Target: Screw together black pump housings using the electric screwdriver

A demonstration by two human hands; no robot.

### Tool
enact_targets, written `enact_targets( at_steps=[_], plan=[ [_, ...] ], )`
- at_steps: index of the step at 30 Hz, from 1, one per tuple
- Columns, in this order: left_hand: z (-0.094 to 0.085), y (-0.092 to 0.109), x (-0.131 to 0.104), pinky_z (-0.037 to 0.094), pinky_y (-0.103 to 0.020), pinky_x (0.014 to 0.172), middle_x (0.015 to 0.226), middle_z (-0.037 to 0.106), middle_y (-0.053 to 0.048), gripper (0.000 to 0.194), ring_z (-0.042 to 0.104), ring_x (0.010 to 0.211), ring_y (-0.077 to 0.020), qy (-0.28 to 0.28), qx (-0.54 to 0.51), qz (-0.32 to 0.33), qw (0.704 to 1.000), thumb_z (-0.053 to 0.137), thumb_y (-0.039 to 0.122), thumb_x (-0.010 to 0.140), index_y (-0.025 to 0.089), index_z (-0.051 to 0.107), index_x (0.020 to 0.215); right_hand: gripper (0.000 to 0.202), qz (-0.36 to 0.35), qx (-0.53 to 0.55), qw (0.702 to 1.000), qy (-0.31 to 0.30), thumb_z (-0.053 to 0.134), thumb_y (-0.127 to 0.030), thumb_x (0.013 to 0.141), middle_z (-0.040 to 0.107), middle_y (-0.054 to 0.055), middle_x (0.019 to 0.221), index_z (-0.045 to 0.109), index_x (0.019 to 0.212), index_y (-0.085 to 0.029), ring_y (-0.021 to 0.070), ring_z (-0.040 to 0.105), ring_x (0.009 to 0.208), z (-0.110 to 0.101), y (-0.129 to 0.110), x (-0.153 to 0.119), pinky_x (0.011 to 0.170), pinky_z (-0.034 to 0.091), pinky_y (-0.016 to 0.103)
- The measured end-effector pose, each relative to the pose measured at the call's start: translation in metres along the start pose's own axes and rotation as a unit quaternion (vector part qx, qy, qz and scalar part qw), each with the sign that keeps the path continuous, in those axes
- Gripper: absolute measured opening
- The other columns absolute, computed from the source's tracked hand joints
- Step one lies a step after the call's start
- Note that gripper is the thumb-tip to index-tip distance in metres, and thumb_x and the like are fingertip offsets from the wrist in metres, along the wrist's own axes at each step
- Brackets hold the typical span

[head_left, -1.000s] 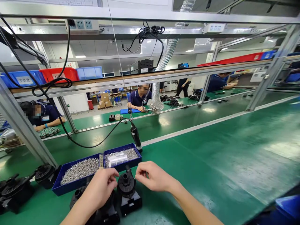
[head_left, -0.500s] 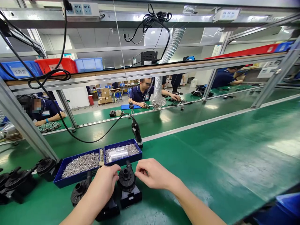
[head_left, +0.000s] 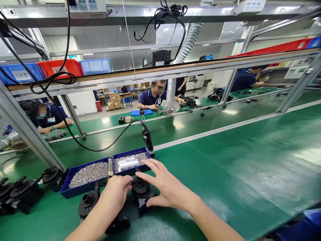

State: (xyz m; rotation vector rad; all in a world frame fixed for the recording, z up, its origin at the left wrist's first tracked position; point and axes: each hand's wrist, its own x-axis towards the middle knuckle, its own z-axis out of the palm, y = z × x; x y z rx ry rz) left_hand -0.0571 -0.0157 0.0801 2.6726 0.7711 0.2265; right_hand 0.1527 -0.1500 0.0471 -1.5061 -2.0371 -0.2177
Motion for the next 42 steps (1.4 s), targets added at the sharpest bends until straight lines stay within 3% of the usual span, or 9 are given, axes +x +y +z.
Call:
enact_targets(
  at_steps=[3, 5, 7, 10, 16, 23, 31, 36, 42],
  plan=[
    [0.005, -0.001, 0.002, 0.044, -0.033, 0.081, 0.099, 0.081, -0.01, 0.029, 0.075, 0.097, -0.0303, 0.013, 0.006, -0.002, 1.0, 0.056, 0.014, 0.099, 0.024, 0.08, 0.11, 0.039, -0.028, 0.055, 0.998, 0.032, 0.081, -0.034, 0.094, 0.07, 0.013, 0.134, 0.072, 0.13, -0.024, 0.0281, 0.069, 0.111, -0.005, -0.006, -0.007, 0.089, 0.057, 0.038],
    [0.007, -0.001, 0.002, 0.044, -0.033, 0.08, 0.099, 0.081, -0.01, 0.028, 0.076, 0.096, -0.0307, 0.012, 0.011, -0.004, 1.0, 0.057, 0.015, 0.099, 0.025, 0.081, 0.108, 0.006, -0.046, 0.058, 0.997, -0.037, 0.072, -0.023, 0.097, 0.077, 0.002, 0.096, 0.076, 0.102, -0.023, 0.0183, 0.071, 0.08, 0.0, -0.018, -0.01, 0.066, 0.048, 0.03],
    [0.007, 0.0, 0.001, 0.043, -0.034, 0.077, 0.098, 0.081, -0.011, 0.026, 0.076, 0.093, -0.0314, 0.007, 0.02, -0.008, 1.0, 0.057, 0.016, 0.098, 0.024, 0.081, 0.104, 0.009, -0.077, 0.003, 0.988, -0.135, 0.075, -0.022, 0.095, 0.075, -0.002, 0.08, 0.074, 0.086, -0.022, 0.017, 0.069, 0.069, 0.012, -0.031, -0.013, 0.055, 0.037, 0.033],
    [0.005, 0.004, -0.001, 0.041, -0.033, 0.071, 0.089, 0.08, -0.011, 0.026, 0.075, 0.085, -0.0308, -0.013, 0.02, -0.012, 1.0, 0.058, 0.013, 0.094, 0.022, 0.081, 0.102, 0.009, -0.121, -0.077, 0.964, -0.225, 0.077, -0.02, 0.09, 0.075, 0.001, 0.08, 0.072, 0.082, -0.019, 0.0185, 0.066, 0.067, 0.03, -0.044, -0.016, 0.054, 0.033, 0.037],
    [-0.01, -0.004, -0.003, 0.052, -0.034, 0.084, 0.092, 0.082, -0.006, 0.034, 0.077, 0.088, -0.0269, 0.029, -0.165, -0.017, 0.986, 0.061, 0.023, 0.088, 0.022, 0.081, 0.115, 0.008, -0.091, -0.072, 0.957, -0.267, 0.077, -0.014, 0.076, 0.073, 0.002, 0.081, 0.072, 0.081, -0.019, 0.0181, 0.062, 0.062, 0.028, -0.046, -0.025, 0.047, 0.024, 0.038],
    [-0.024, -0.021, -0.002, 0.06, -0.038, 0.086, 0.099, 0.081, -0.01, 0.043, 0.078, 0.093, -0.0286, -0.004, -0.298, -0.052, 0.953, 0.066, 0.037, 0.079, 0.016, 0.08, 0.114, 0.008, -0.049, -0.099, 0.923, -0.368, 0.081, -0.013, 0.083, 0.077, 0.003, 0.08, 0.075, 0.08, -0.018, 0.0205, 0.072, 0.068, 0.024, -0.049, -0.019, 0.047, 0.024, 0.037],
    [-0.021, -0.022, 0.007, 0.061, -0.037, 0.074, 0.081, 0.074, -0.003, 0.045, 0.076, 0.076, -0.0249, 0.002, -0.379, -0.064, 0.923, 0.072, 0.041, 0.077, 0.014, 0.074, 0.113, 0.026, 0.035, -0.128, 0.923, -0.361, 0.093, -0.036, 0.086, 0.082, 0.007, 0.085, 0.077, 0.091, -0.015, 0.0287, 0.079, 0.076, 0.027, -0.052, -0.012, 0.048, 0.025, 0.039],
    [-0.023, -0.034, 0.01, 0.059, -0.036, 0.084, 0.093, 0.079, -0.007, 0.038, 0.075, 0.086, -0.0236, -0.02, -0.407, -0.042, 0.912, 0.077, 0.034, 0.069, 0.015, 0.077, 0.102, 0.011, 0.031, -0.157, 0.92, -0.359, 0.085, -0.012, 0.081, 0.081, 0.007, 0.081, 0.076, 0.086, -0.015, 0.0288, 0.079, 0.07, 0.036, -0.054, -0.017, 0.045, 0.021, 0.041],
    [-0.019, -0.036, 0.013, 0.059, -0.037, 0.082, 0.09, 0.078, -0.006, 0.044, 0.076, 0.084, -0.0248, -0.006, -0.422, -0.043, 0.906, 0.071, 0.032, 0.066, 0.015, 0.076, 0.107, 0.013, -0.001, -0.149, 0.93, -0.337, 0.079, -0.008, 0.084, 0.079, 0.003, 0.08, 0.071, 0.088, -0.017, 0.0226, 0.074, 0.063, 0.023, -0.052, -0.024, 0.048, 0.028, 0.038]
  ],
)
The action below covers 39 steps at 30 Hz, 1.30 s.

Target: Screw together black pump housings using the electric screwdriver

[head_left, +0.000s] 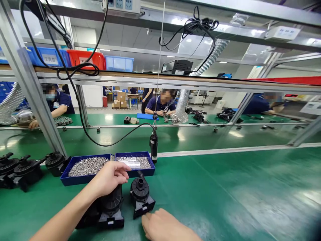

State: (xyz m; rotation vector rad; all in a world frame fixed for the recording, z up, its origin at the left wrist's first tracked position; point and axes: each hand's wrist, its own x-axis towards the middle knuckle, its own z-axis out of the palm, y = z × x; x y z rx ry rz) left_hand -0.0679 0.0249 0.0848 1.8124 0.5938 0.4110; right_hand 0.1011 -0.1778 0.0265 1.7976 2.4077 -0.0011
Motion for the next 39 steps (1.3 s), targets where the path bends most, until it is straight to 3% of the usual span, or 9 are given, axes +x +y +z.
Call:
enact_targets(
  at_steps=[3, 6, 8, 12, 15, 21, 31, 35, 39],
  plan=[
    [0.005, 0.0, 0.001, 0.058, -0.037, 0.082, 0.088, 0.078, -0.007, 0.04, 0.074, 0.082, -0.0241, 0.026, 0.03, 0.027, 0.999, 0.067, 0.034, 0.069, 0.016, 0.075, 0.104, 0.019, 0.006, 0.101, 0.987, 0.124, 0.07, -0.005, 0.092, 0.076, -0.004, 0.083, 0.064, 0.092, -0.022, 0.017, 0.072, 0.068, -0.012, 0.014, -0.012, 0.06, 0.042, 0.03],
    [0.009, 0.003, 0.001, 0.057, -0.035, 0.074, 0.08, 0.075, -0.004, 0.039, 0.071, 0.074, -0.0228, 0.026, 0.033, 0.019, 0.999, 0.066, 0.037, 0.07, 0.016, 0.075, 0.101, 0.022, 0.002, 0.177, 0.942, 0.285, 0.052, -0.006, 0.104, 0.074, 0.001, 0.099, 0.064, 0.106, -0.024, 0.0173, 0.07, 0.08, -0.018, 0.031, -0.012, 0.068, 0.046, 0.028],
    [0.01, 0.006, 0.0, 0.056, -0.034, 0.067, 0.073, 0.071, -0.002, 0.041, 0.069, 0.067, -0.0225, 0.024, 0.027, 0.002, 0.999, 0.065, 0.04, 0.07, 0.016, 0.074, 0.102, 0.027, -0.01, 0.184, 0.925, 0.332, 0.045, -0.007, 0.108, 0.072, 0.005, 0.104, 0.066, 0.114, -0.023, 0.0186, 0.069, 0.085, -0.017, 0.04, -0.008, 0.069, 0.047, 0.028],
    [0.008, 0.01, -0.001, 0.055, -0.033, 0.064, 0.072, 0.068, -0.001, 0.04, 0.068, 0.063, -0.0217, 0.034, 0.034, 0.004, 0.999, 0.064, 0.042, 0.072, 0.015, 0.074, 0.101, 0.031, -0.015, 0.236, 0.914, 0.329, 0.057, -0.011, 0.107, 0.075, 0.002, 0.103, 0.064, 0.131, -0.028, 0.0198, 0.069, 0.089, -0.009, 0.049, -0.002, 0.076, 0.051, 0.03],
    [0.006, 0.007, -0.001, 0.054, -0.032, 0.072, 0.079, 0.072, -0.003, 0.039, 0.068, 0.071, -0.021, 0.028, 0.062, 0.053, 0.996, 0.062, 0.036, 0.075, 0.015, 0.075, 0.104, 0.05, -0.011, 0.273, 0.911, 0.308, 0.067, -0.008, 0.101, 0.076, -0.004, 0.097, 0.056, 0.143, -0.034, 0.0185, 0.067, 0.083, -0.006, 0.049, -0.004, 0.076, 0.05, 0.03],
    [0.008, 0.003, 0.001, 0.055, -0.034, 0.077, 0.092, 0.079, -0.007, 0.054, 0.07, 0.079, -0.0233, 0.022, 0.05, 0.07, 0.996, 0.059, 0.033, 0.078, 0.012, 0.074, 0.127, 0.066, -0.003, 0.208, 0.935, 0.287, 0.066, -0.006, 0.098, 0.078, -0.004, 0.098, 0.042, 0.153, -0.033, 0.0199, 0.066, 0.08, -0.005, 0.044, -0.006, 0.071, 0.047, 0.031],
    [0.011, 0.005, 0.001, 0.054, -0.034, 0.089, 0.092, 0.079, -0.004, 0.05, 0.073, 0.088, -0.0229, 0.078, 0.071, 0.137, 0.985, 0.059, 0.026, 0.087, 0.018, 0.072, 0.135, 0.07, 0.025, 0.171, 0.935, 0.309, 0.062, -0.011, 0.098, 0.077, -0.006, 0.09, 0.035, 0.159, -0.03, 0.0187, 0.068, 0.073, -0.004, 0.042, 0.001, 0.068, 0.052, 0.03],
    [0.014, 0.004, -0.001, 0.052, -0.035, 0.09, 0.095, 0.078, -0.004, 0.057, 0.071, 0.091, -0.0228, 0.113, 0.14, 0.161, 0.97, 0.051, 0.019, 0.091, 0.02, 0.065, 0.146, 0.067, 0.033, 0.179, 0.927, 0.329, 0.061, -0.015, 0.1, 0.076, -0.005, 0.084, 0.035, 0.161, -0.027, 0.018, 0.064, 0.066, -0.004, 0.036, 0.004, 0.066, 0.053, 0.03],
    [0.015, 0.002, -0.002, 0.052, -0.035, 0.087, 0.097, 0.077, -0.004, 0.07, 0.069, 0.09, -0.0229, 0.134, 0.18, 0.185, 0.957, 0.047, 0.015, 0.094, 0.02, 0.046, 0.163, 0.068, 0.081, 0.25, 0.911, 0.317, 0.059, -0.014, 0.098, 0.078, -0.006, 0.086, 0.034, 0.16, -0.027, 0.0176, 0.064, 0.067, -0.008, 0.034, 0.002, 0.065, 0.054, 0.029]
  ],
)
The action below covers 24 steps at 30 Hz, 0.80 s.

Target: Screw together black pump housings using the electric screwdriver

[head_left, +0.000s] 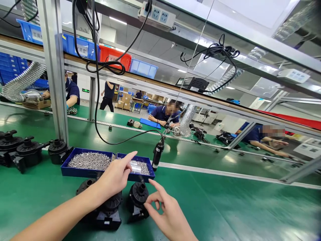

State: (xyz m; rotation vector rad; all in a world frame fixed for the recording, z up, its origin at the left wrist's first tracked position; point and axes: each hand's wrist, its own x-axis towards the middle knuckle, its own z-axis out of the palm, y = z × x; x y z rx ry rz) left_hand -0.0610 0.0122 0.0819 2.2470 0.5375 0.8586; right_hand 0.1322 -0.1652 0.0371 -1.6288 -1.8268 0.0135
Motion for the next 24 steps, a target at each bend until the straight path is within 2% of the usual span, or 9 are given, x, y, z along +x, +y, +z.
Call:
enact_targets(
  at_steps=[2, 4, 9, 14, 16, 20, 24],
  plan=[
    [0.0, -0.001, 0.0, 0.053, -0.033, 0.086, 0.098, 0.077, -0.003, 0.074, 0.068, 0.088, -0.0218, 0.003, -0.01, 0.006, 1.0, 0.049, 0.015, 0.093, 0.021, 0.041, 0.166, 0.066, 0.025, 0.022, 0.999, -0.002, 0.059, -0.015, 0.098, 0.079, -0.006, 0.088, 0.035, 0.158, -0.028, 0.0174, 0.064, 0.067, -0.001, -0.001, 0.0, 0.066, 0.055, 0.028],
    [0.0, -0.001, 0.0, 0.054, -0.032, 0.086, 0.099, 0.077, -0.002, 0.074, 0.069, 0.089, -0.0208, 0.001, -0.032, 0.006, 0.999, 0.052, 0.015, 0.092, 0.022, 0.043, 0.165, 0.065, 0.034, 0.033, 0.999, -0.004, 0.061, -0.016, 0.097, 0.079, -0.007, 0.086, 0.037, 0.157, -0.028, 0.017, 0.064, 0.066, 0.0, -0.001, 0.0, 0.066, 0.056, 0.028],
    [0.0, 0.001, 0.003, 0.056, -0.032, 0.091, 0.095, 0.082, -0.001, 0.063, 0.075, 0.088, -0.02, 0.002, -0.099, -0.028, 0.995, 0.06, 0.016, 0.09, 0.02, 0.06, 0.153, 0.068, 0.057, 0.007, 0.998, -0.001, 0.063, -0.016, 0.096, 0.077, -0.009, 0.083, 0.036, 0.157, -0.028, 0.0161, 0.065, 0.064, 0.011, 0.001, -0.003, 0.068, 0.056, 0.028],
    [0.0, 0.006, 0.004, 0.055, -0.035, 0.101, 0.096, 0.084, -0.001, 0.048, 0.077, 0.094, -0.0224, 0.034, -0.07, -0.035, 0.996, 0.065, 0.017, 0.091, 0.02, 0.073, 0.138, 0.085, 0.054, -0.062, 0.997, 0.011, 0.082, -0.021, 0.091, 0.072, -0.011, 0.075, 0.035, 0.16, -0.027, 0.0171, 0.064, 0.059, 0.017, 0.007, -0.003, 0.06, 0.054, 0.027],
    [-0.001, 0.007, 0.003, 0.054, -0.035, 0.102, 0.098, 0.084, -0.001, 0.047, 0.077, 0.096, -0.0223, 0.036, -0.06, -0.037, 0.997, 0.064, 0.016, 0.092, 0.021, 0.073, 0.139, 0.081, 0.02, -0.088, 0.996, 0.019, 0.088, -0.023, 0.087, 0.073, -0.007, 0.085, 0.043, 0.155, -0.028, 0.0178, 0.067, 0.063, 0.015, 0.008, 0.001, 0.061, 0.056, 0.028],
    [0.006, 0.005, 0.0, 0.057, -0.032, 0.095, 0.1, 0.083, -0.001, 0.055, 0.076, 0.093, -0.0205, 0.033, -0.059, -0.019, 0.998, 0.059, 0.013, 0.092, 0.023, 0.068, 0.145, 0.07, -0.042, -0.135, 0.99, 0.005, 0.095, -0.027, 0.08, 0.069, 0.007, 0.125, 0.056, 0.138, -0.028, 0.0253, 0.077, 0.092, 0.01, 0.005, 0.009, 0.069, 0.063, 0.033],
    [0.019, 0.001, -0.004, 0.056, -0.032, 0.089, 0.096, 0.08, -0.002, 0.058, 0.073, 0.087, -0.02, 0.021, -0.031, 0.011, 0.999, 0.058, 0.01, 0.091, 0.024, 0.066, 0.146, 0.086, -0.036, -0.14, 0.989, -0.041, 0.105, -0.029, 0.068, 0.067, 0.008, 0.13, 0.05, 0.134, -0.026, 0.0288, 0.077, 0.103, 0.006, 0.004, 0.01, 0.074, 0.065, 0.037]
  ],
)
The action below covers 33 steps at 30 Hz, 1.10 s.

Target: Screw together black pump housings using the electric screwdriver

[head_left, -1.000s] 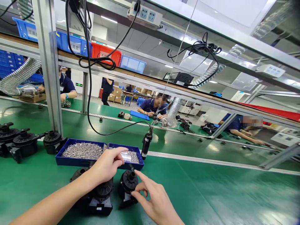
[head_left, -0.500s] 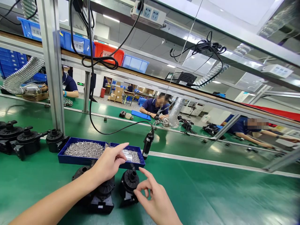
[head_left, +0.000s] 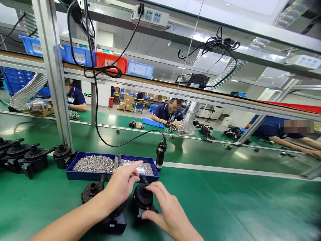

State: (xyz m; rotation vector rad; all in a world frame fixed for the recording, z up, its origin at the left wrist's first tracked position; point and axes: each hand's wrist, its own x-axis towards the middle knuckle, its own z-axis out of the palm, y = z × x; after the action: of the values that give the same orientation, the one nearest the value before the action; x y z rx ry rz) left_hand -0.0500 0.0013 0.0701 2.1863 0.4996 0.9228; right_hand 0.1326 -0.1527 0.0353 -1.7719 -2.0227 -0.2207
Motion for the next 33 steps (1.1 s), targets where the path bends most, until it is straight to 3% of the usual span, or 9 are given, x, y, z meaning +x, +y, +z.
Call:
enact_targets(
  at_steps=[3, 6, 9, 13, 17, 23, 28, 31, 33],
  plan=[
    [0.01, -0.001, -0.006, 0.055, -0.031, 0.088, 0.093, 0.08, -0.001, 0.052, 0.074, 0.086, -0.0204, -0.013, 0.021, 0.021, 0.999, 0.058, 0.011, 0.093, 0.024, 0.069, 0.142, 0.103, -0.034, -0.014, 0.999, -0.02, 0.108, -0.024, 0.061, 0.067, 0.008, 0.134, 0.043, 0.141, -0.027, 0.029, 0.077, 0.101, -0.007, 0.002, -0.005, 0.075, 0.065, 0.038],
    [0.017, 0.001, -0.013, 0.056, -0.03, 0.086, 0.097, 0.08, -0.003, 0.047, 0.074, 0.088, -0.0207, -0.017, 0.038, 0.044, 0.998, 0.055, 0.013, 0.097, 0.023, 0.069, 0.14, 0.099, -0.087, -0.03, 0.996, -0.006, 0.109, -0.019, 0.06, 0.07, 0.007, 0.126, 0.044, 0.135, -0.026, 0.0285, 0.077, 0.097, -0.015, 0.003, -0.011, 0.072, 0.063, 0.036],
    [0.023, 0.004, -0.021, 0.057, -0.029, 0.083, 0.1, 0.08, -0.004, 0.048, 0.076, 0.088, -0.0204, -0.022, 0.042, 0.054, 0.997, 0.051, 0.013, 0.098, 0.024, 0.067, 0.143, 0.083, -0.128, -0.037, 0.991, 0.015, 0.107, -0.018, 0.062, 0.072, 0.004, 0.113, 0.05, 0.122, -0.024, 0.0248, 0.076, 0.085, -0.02, 0.004, -0.018, 0.067, 0.057, 0.032],
    [0.031, 0.002, -0.026, 0.058, -0.028, 0.083, 0.101, 0.079, -0.001, 0.053, 0.076, 0.089, -0.0191, -0.026, 0.047, 0.072, 0.996, 0.049, 0.013, 0.1, 0.029, 0.06, 0.149, 0.046, -0.165, -0.05, 0.985, 0.033, 0.092, -0.021, 0.082, 0.069, 0.0, 0.1, 0.053, 0.106, -0.025, 0.0189, 0.068, 0.069, -0.019, 0.008, -0.021, 0.058, 0.046, 0.03],
    [0.039, -0.005, -0.026, 0.06, -0.025, 0.082, 0.099, 0.079, -0.002, 0.051, 0.076, 0.087, -0.018, -0.016, 0.06, 0.1, 0.993, 0.049, 0.013, 0.101, 0.028, 0.059, 0.149, 0.026, -0.201, -0.068, 0.976, 0.045, 0.079, -0.024, 0.095, 0.067, 0.0, 0.093, 0.054, 0.102, -0.024, 0.0159, 0.064, 0.063, -0.016, 0.011, -0.019, 0.052, 0.04, 0.03],
    [0.049, -0.019, -0.027, 0.064, -0.026, 0.077, 0.1, 0.081, -0.005, 0.049, 0.079, 0.085, -0.0195, 0.031, 0.128, 0.17, 0.977, 0.047, 0.014, 0.105, 0.027, 0.058, 0.15, 0.019, -0.195, -0.092, 0.975, 0.05, 0.076, -0.023, 0.096, 0.068, -0.001, 0.092, 0.057, 0.098, -0.023, 0.015, 0.062, 0.062, -0.02, 0.009, -0.018, 0.052, 0.042, 0.031],
    [0.05, -0.017, -0.028, 0.068, -0.033, 0.074, 0.099, 0.082, -0.01, 0.045, 0.08, 0.083, -0.0233, 0.049, 0.206, 0.273, 0.938, 0.038, 0.01, 0.107, 0.016, 0.061, 0.145, 0.032, -0.184, -0.113, 0.976, 0.04, 0.089, -0.031, 0.085, 0.072, -0.001, 0.094, 0.062, 0.098, -0.023, 0.0167, 0.067, 0.064, -0.021, 0.006, -0.017, 0.05, 0.043, 0.032],
    [0.045, -0.009, -0.026, 0.069, -0.033, 0.076, 0.104, 0.083, -0.008, 0.042, 0.081, 0.085, -0.0233, 0.031, 0.193, 0.293, 0.936, 0.04, 0.01, 0.105, 0.018, 0.066, 0.138, 0.029, -0.178, -0.111, 0.977, 0.036, 0.087, -0.03, 0.085, 0.075, 0.0, 0.098, 0.063, 0.1, -0.024, 0.0175, 0.069, 0.063, -0.021, 0.003, -0.016, 0.049, 0.045, 0.031],
    [0.033, -0.002, -0.024, 0.068, -0.028, 0.084, 0.111, 0.084, -0.005, 0.042, 0.082, 0.092, -0.0209, 0.019, 0.169, 0.274, 0.946, 0.045, 0.011, 0.103, 0.022, 0.068, 0.137, 0.027, -0.141, -0.091, 0.985, 0.049, 0.078, -0.025, 0.091, 0.078, 0.001, 0.1, 0.063, 0.114, -0.027, 0.0186, 0.072, 0.065, -0.02, 0.0, -0.016, 0.052, 0.05, 0.029]
  ],
)
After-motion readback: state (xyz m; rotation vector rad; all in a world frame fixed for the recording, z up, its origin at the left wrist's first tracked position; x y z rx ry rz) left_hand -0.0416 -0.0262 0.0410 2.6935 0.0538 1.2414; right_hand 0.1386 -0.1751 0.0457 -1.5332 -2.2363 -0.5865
